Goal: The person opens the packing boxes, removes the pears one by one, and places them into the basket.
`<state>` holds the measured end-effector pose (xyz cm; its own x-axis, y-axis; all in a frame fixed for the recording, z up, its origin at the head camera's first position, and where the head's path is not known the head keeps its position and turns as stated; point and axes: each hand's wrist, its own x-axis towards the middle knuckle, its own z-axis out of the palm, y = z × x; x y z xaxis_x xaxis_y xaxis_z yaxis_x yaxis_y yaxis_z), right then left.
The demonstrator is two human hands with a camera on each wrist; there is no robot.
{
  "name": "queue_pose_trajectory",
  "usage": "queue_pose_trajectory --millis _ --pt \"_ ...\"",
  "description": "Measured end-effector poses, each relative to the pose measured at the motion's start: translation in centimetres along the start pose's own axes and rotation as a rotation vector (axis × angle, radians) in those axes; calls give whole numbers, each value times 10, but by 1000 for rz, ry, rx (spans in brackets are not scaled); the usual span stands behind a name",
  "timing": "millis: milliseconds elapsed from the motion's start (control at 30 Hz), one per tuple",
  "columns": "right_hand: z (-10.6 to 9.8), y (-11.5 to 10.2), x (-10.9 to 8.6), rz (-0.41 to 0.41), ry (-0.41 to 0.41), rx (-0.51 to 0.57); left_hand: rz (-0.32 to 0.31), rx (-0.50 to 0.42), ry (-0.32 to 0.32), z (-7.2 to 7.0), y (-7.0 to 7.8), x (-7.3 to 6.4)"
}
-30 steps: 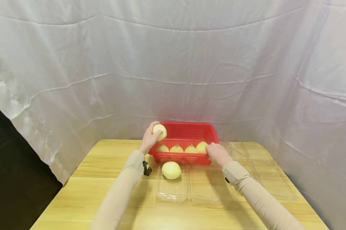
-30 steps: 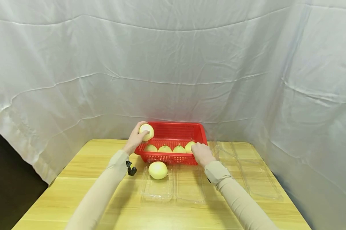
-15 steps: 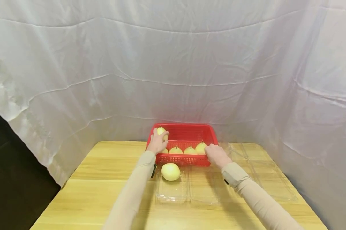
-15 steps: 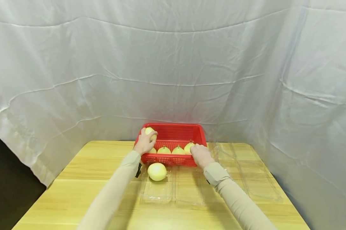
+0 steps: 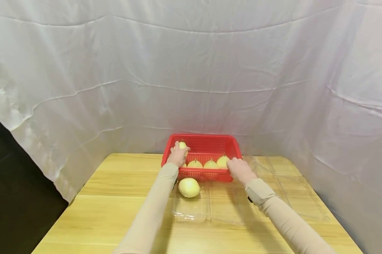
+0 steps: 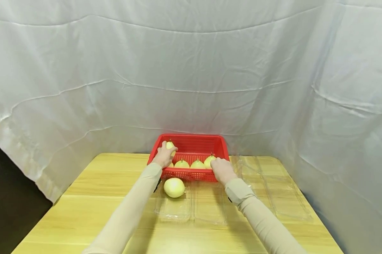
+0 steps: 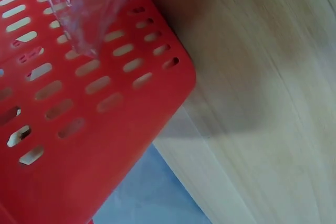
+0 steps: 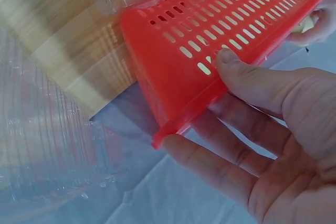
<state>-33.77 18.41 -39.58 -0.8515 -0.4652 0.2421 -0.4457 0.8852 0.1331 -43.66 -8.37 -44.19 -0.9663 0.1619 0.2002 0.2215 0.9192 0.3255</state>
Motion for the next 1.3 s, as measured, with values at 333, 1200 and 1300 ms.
queue_pose_trajectory --millis 333,1200,1300 --pt "1 -6 2 25 -10 26 -62 34 -102 5 -3 6" --pt "2 -6 -1 40 -1 0 -73 179 -111 -5 6 -8" --pt "0 -7 -2 43 -11 3 -63 184 -97 -8 5 -9"
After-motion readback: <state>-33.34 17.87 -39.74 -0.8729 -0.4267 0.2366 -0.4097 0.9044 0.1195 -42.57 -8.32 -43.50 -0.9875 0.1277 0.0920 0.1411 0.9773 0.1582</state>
